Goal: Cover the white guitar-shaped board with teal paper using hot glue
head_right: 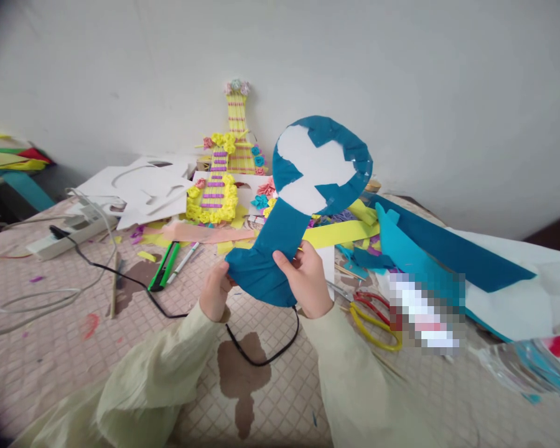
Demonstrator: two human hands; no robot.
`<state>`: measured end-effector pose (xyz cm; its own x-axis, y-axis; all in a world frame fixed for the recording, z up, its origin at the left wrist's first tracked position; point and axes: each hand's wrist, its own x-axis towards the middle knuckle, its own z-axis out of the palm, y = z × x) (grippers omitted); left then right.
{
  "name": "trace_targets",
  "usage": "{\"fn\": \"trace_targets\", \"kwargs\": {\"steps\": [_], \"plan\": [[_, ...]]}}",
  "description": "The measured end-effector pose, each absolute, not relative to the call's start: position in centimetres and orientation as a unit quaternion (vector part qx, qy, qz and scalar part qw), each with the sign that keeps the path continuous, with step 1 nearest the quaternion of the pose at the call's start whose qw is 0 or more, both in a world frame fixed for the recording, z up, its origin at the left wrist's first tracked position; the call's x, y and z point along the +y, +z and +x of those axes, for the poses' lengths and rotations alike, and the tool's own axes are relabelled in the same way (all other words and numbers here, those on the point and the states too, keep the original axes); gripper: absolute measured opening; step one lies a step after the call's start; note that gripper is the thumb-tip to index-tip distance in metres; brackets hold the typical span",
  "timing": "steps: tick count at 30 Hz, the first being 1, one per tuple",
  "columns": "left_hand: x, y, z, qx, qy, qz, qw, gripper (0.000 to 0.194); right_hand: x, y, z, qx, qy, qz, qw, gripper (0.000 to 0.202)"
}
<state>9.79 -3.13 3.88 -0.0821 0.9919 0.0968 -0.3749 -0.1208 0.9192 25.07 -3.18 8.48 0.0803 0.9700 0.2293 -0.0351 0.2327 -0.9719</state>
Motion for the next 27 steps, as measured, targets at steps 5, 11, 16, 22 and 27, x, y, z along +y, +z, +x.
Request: {"fn": "trace_targets", "kwargs": {"steps": [5,11,16,22,27], "plan": [[-2.9,4.5,9.3,0.376,0.613,0.494,0.489,0.031,-3.5,8.3,25.0,-0.545,0.428,-0.455,0.559,0.035],[-3.0,5.2,9.0,0.411,0.58,0.551,0.438,0.023,-3.7,8.3,25.5,-0.544,0.384,-0.508,0.547,0.027],[-2.8,5.0,9.0,0.41,0.574,0.564,0.429,0.023,-3.8,8.7,25.5,-0.525,0.473,-0.464,0.535,0.032],[-2.9,4.7,9.1,0.405,0.598,0.533,0.441,0.023,-3.9,8.6,25.3,-0.532,0.49,-0.45,0.524,0.035],[-3.1,4.9,9.3,0.44,0.579,0.49,0.482,0.029,-4.2,8.4,24.9,-0.537,0.493,-0.445,0.52,0.038]]}}
